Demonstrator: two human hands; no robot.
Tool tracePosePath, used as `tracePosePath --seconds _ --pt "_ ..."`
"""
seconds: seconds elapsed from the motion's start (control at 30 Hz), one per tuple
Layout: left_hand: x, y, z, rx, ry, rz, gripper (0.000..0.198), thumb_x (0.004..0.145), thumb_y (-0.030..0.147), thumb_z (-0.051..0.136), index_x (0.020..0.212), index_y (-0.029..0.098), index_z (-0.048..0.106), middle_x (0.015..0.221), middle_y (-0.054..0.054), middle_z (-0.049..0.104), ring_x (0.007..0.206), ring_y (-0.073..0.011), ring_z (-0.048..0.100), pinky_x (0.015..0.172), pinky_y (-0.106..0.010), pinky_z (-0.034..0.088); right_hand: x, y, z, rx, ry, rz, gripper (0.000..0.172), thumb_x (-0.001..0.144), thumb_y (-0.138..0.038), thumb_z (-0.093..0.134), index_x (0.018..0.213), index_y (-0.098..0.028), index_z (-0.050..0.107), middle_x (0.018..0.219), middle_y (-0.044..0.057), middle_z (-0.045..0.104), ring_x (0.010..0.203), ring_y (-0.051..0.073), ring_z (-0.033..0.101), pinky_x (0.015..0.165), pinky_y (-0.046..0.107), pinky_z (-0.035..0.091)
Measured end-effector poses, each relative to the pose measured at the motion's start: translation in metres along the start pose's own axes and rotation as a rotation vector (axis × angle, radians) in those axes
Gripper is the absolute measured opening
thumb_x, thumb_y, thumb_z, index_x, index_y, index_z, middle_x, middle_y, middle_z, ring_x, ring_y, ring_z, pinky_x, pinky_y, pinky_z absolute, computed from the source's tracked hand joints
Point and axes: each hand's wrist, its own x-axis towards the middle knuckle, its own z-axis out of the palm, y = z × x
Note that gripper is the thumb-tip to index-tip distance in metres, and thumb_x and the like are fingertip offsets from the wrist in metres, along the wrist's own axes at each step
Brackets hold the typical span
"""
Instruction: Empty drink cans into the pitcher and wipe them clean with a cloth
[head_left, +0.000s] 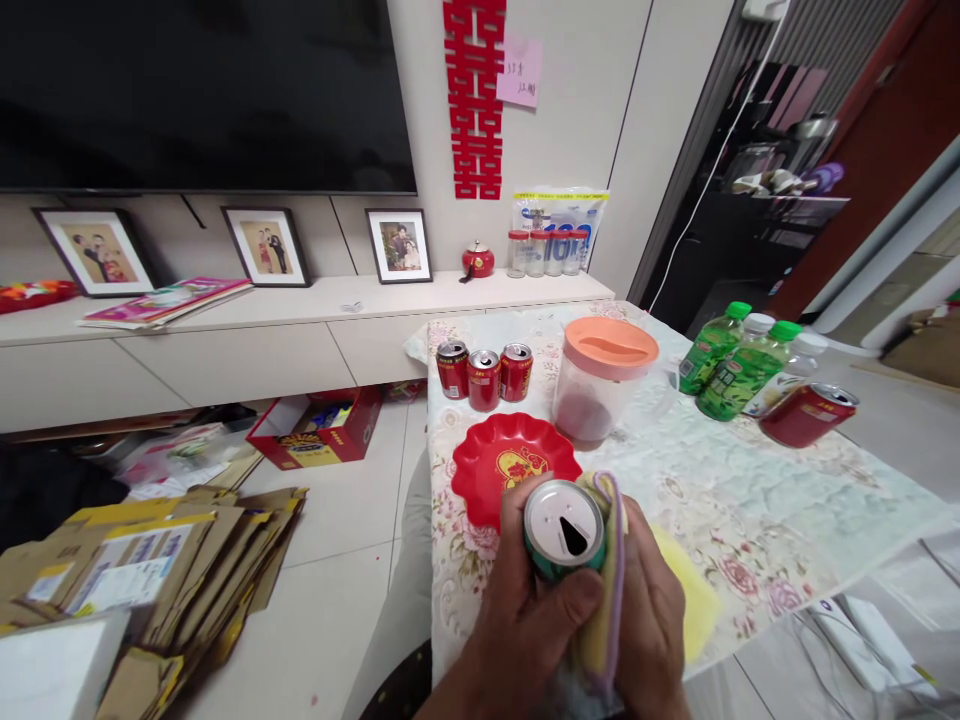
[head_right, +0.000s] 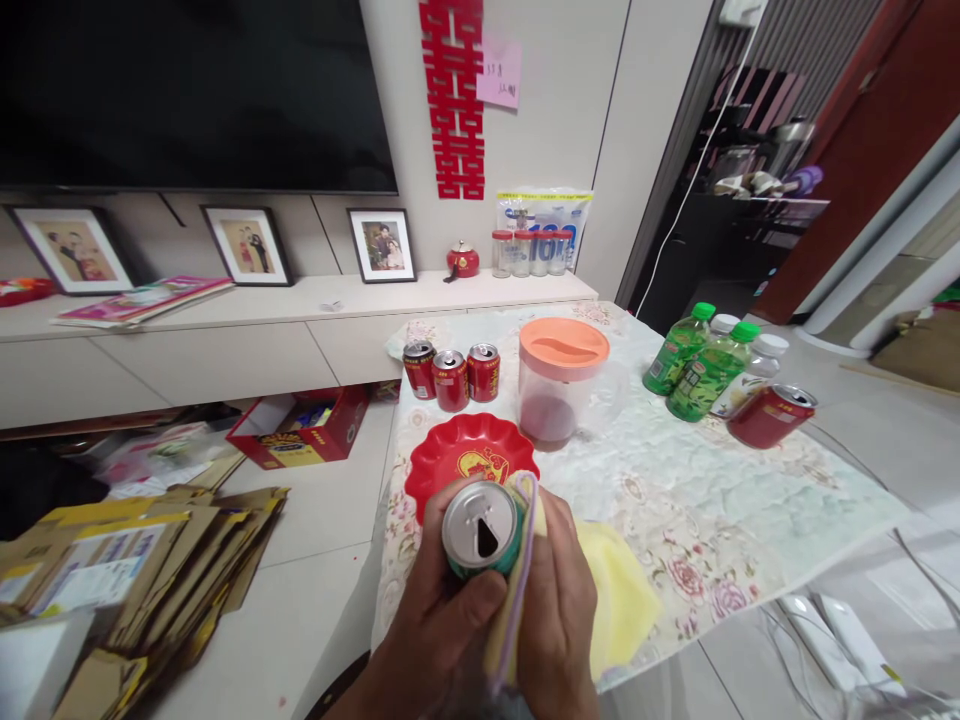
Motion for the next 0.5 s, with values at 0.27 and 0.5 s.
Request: tracePosePath --seconds 0.27,0.5 --pt "-0.001 -0.004 0.006 0.029 0.034 0.125 0.061 0.081 0.045 0.087 0.131 0.031 0.055 0.115 -0.003 0.062 0.097 -0.0192 0.060 0.088 -0.031 0.052 0.011 -0.009 -0.003 0.226 -0.074 0.309 0.039 0.097 -0.056 0.057 0.104 -0.022 0.075 0.080 0.003 0.067 0.075 0.020 0.064 0.067 0.030 0.054" --pt "0.000 0.000 0.008 0.026 0.187 0.110 0.058 0.087 0.041 0.081 0.132 0.030 0.047 0.118 -0.005 0.067 0.104 -0.0210 0.067 0.093 -0.032 0.056 -0.001 0.013 0.002 -0.034 -0.015 0.066 0.033 0.105 -0.044 0.052 0.120 -0.023 0.072 0.117 0.010 0.067 0.108 0.023 0.067 0.086 0.032 0.059"
